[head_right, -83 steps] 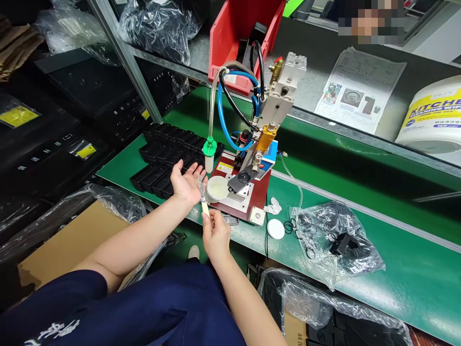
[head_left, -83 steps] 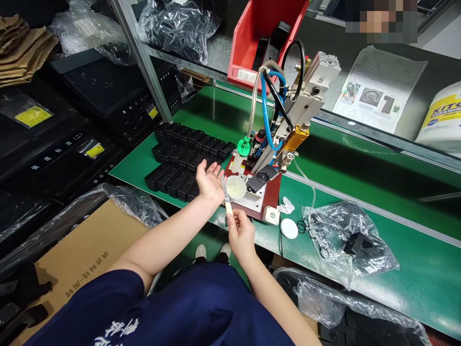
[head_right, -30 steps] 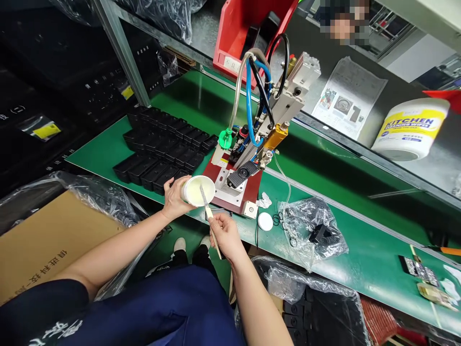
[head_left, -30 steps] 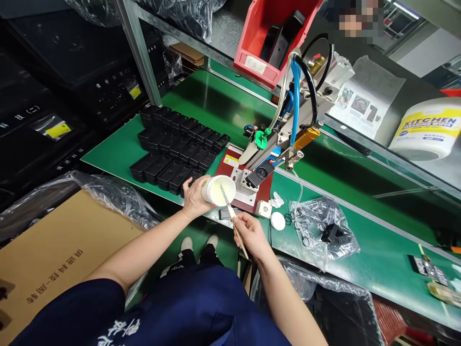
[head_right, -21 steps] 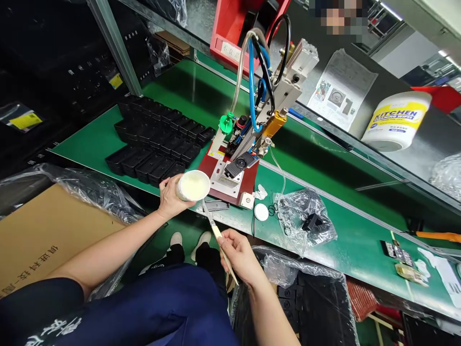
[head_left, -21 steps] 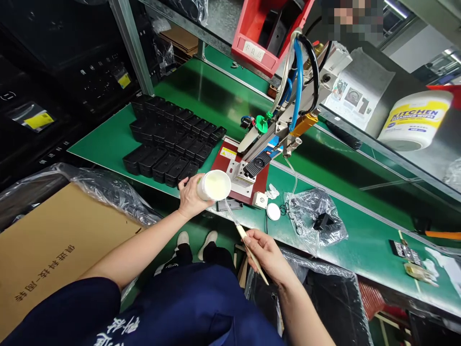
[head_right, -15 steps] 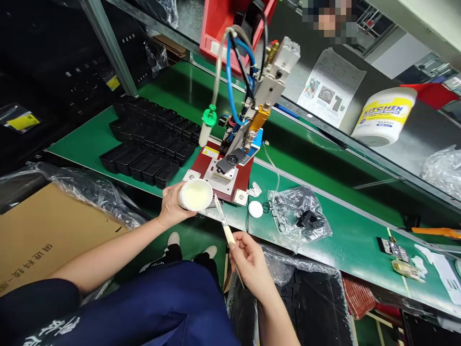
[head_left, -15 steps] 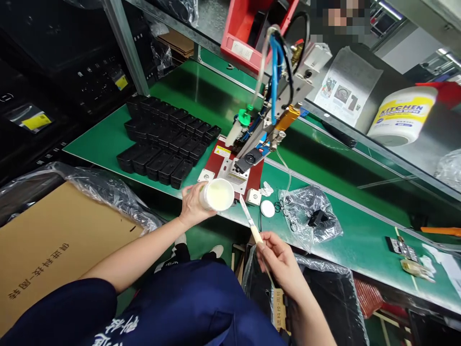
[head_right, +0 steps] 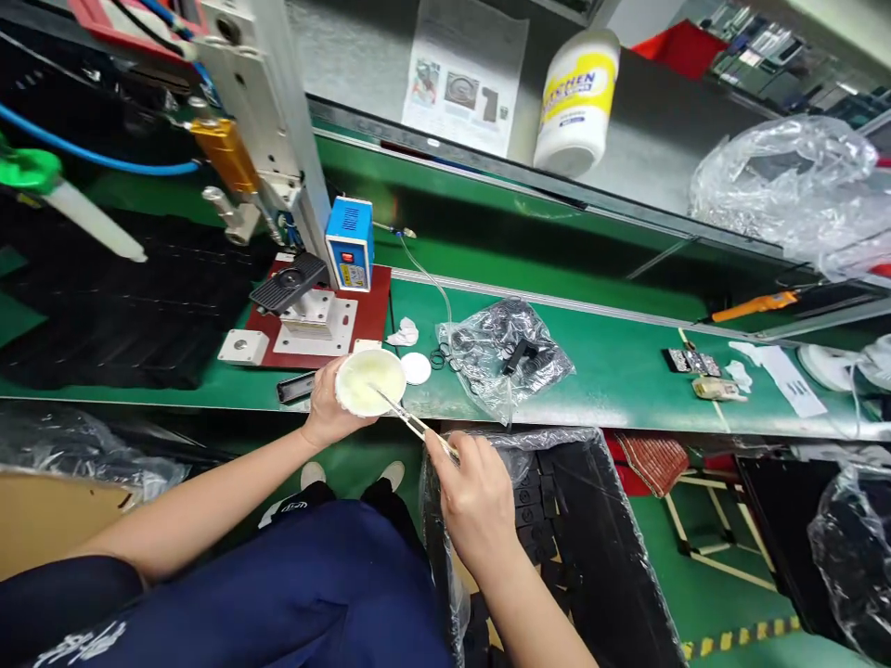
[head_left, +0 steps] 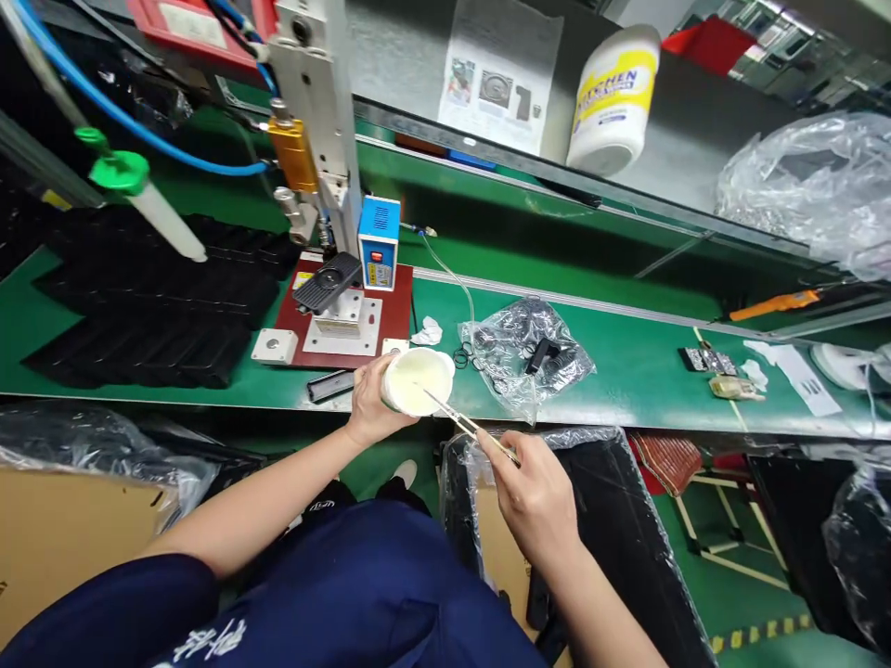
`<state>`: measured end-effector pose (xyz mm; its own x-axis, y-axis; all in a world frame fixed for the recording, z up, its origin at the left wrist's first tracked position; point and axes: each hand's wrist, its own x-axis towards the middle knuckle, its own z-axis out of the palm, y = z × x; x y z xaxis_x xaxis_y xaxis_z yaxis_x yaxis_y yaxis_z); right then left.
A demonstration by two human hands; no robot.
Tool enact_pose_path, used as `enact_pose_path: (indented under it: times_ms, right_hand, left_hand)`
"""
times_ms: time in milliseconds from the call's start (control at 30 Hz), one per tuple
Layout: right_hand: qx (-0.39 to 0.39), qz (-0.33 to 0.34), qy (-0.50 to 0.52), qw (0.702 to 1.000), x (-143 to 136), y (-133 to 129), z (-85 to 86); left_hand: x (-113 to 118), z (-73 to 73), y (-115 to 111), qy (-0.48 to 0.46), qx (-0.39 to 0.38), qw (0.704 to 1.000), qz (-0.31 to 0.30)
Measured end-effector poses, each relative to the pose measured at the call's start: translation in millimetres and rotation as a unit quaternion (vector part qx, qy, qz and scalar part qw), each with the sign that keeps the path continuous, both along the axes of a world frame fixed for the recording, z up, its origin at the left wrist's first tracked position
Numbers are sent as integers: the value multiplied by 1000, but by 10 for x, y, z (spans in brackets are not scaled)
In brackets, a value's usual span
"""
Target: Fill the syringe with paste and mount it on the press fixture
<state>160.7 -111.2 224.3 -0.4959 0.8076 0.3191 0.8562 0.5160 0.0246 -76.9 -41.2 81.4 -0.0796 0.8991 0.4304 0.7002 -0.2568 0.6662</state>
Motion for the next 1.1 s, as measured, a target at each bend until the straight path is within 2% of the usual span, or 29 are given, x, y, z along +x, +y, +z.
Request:
enact_pose_path:
  times_ms: [200, 333, 433, 533, 700, 833, 1100]
  right_hand:
    - [-11, -18, 26, 999, 599, -209, 136]
    - [-15, -42, 44, 998, 788, -340, 277]
    - [9, -62, 67, 996, 770, -354, 339]
    - [12, -80, 91, 993, 685, -273, 329]
    - [-35, -122, 162, 979, 561, -65, 182]
    - [-79, -109, 215, 967, 454, 22, 43]
    - [-76, -97, 160, 979, 241, 112, -126]
  left_hand:
    - [337, -49, 163, -13, -5, 1000, 5]
    - [390, 0, 305, -42, -22, 999, -11]
    - [377, 46, 410, -45, -12, 998, -36]
    - [395, 96, 479, -14, -32, 998, -45]
    - [493, 224, 551, 36, -55, 997, -40]
    - [510, 357, 607, 91, -95, 990, -41]
    - [468, 557, 633, 134, -105, 985, -39]
